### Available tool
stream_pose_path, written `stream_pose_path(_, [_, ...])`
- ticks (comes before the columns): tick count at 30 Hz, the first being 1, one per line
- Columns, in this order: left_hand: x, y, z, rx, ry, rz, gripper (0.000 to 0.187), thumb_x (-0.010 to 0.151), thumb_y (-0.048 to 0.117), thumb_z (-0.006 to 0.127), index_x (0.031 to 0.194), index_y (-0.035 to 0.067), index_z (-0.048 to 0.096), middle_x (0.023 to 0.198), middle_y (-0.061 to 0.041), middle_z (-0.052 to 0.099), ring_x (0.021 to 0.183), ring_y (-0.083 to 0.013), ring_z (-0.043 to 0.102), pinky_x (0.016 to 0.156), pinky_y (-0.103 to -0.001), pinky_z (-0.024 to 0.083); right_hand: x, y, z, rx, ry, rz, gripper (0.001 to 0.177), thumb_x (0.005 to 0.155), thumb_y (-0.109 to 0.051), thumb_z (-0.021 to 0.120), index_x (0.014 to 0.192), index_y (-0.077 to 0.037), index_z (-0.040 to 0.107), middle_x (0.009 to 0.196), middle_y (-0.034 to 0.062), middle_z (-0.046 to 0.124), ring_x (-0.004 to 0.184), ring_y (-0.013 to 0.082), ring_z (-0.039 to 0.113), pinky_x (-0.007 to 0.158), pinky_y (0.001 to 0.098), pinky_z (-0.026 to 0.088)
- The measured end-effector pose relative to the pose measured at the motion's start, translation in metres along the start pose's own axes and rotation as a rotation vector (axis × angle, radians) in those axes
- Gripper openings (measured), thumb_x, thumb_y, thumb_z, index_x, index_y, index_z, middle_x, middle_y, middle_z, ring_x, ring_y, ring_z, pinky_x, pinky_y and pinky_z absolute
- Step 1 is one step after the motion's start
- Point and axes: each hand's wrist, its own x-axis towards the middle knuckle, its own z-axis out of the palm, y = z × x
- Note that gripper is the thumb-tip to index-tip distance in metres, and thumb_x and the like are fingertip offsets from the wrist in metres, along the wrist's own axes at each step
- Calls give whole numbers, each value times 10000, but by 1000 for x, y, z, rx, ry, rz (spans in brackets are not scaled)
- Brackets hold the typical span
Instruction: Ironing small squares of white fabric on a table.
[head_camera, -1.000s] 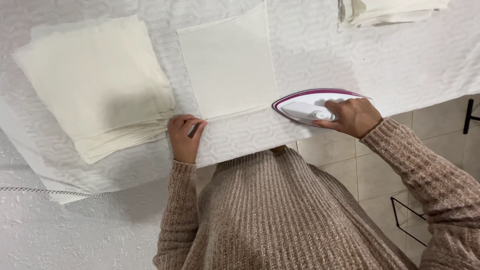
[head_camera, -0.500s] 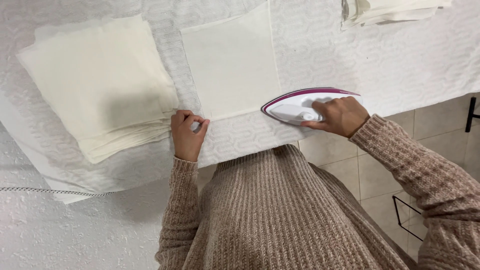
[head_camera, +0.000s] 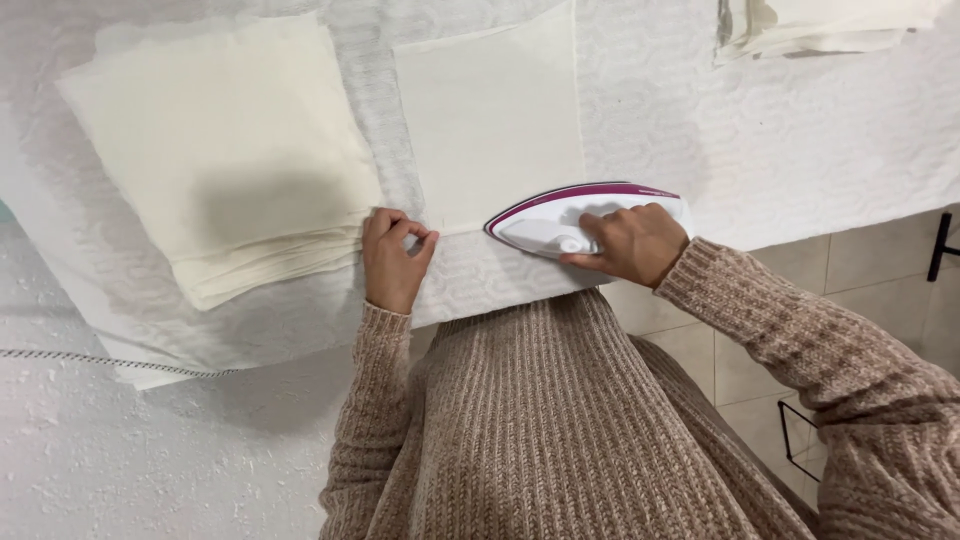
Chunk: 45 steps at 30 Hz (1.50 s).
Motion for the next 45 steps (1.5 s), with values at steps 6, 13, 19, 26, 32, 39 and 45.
stream_pose_path(6, [0, -1, 2, 4, 14, 0, 232, 727, 137, 886, 750, 99, 659, 917, -59, 575, 884, -316, 608, 845, -424, 508, 18, -24, 7, 25, -29, -21, 550, 928, -729, 493, 968, -206, 660, 733, 46, 752, 706, 288, 762, 667, 416, 600])
stream_pose_path(13, [3, 6, -7, -85, 22, -108, 268, 771, 18, 808, 911, 95, 593, 962, -60, 575, 812, -268, 626, 731, -369, 548, 35, -58, 6, 52, -28, -29, 588, 918, -727, 502, 981, -165, 665, 734, 89, 746, 694, 325, 756, 643, 444, 594])
stream_pose_path(19, [-21, 10, 1, -141, 209, -85, 199, 966, -75, 521, 1114, 52, 561, 982, -119, 546, 865, -350, 638, 772, -397, 576, 49, -82, -9, 51, -56, -40, 541, 944, -698, 515, 966, -181, 673, 722, 70, 736, 676, 289, 751, 641, 399, 601])
stream_pose_path(26, [-63, 42, 46, -312, 220, 140, 226, 1056, 3, 390, 1274, -60, 390, 1416, -263, 518, 1297, -416, 542, 1056, -475, 473, 30, -42, 18, 81, -3, 6, 570, 939, -686, 517, 994, -143, 682, 730, 101, 740, 695, 325, 759, 627, 428, 603])
stream_pose_path(32, [-56, 57, 44, -61, 132, 252, 248, 1000, -30, 482, 1210, -22, 350, 1540, -306, 416, 1385, -439, 469, 1105, -500, 421, -2, -5, 22, 65, 41, 89, 593, 898, -710, 538, 999, -147, 695, 719, 106, 744, 695, 343, 758, 619, 445, 598])
stream_pose_path(39, [-58, 51, 57, 199, 169, 277, 184, 1018, 34, 470, 1177, 50, 379, 1561, -232, 452, 1388, -325, 509, 1189, -512, 314, -35, 37, 17, 30, 76, 172, 587, 890, -716, 556, 1000, -161, 712, 708, 104, 749, 710, 339, 762, 640, 436, 595])
stream_pose_path(45, [-50, 70, 43, 218, 167, 288, 206, 1018, 11, 458, 1217, 34, 410, 1514, -197, 528, 1383, -322, 531, 1174, -494, 349, -62, 61, 6, 32, 45, 234, 539, 885, -699, 569, 969, -185, 705, 691, 84, 745, 715, 320, 760, 659, 427, 596])
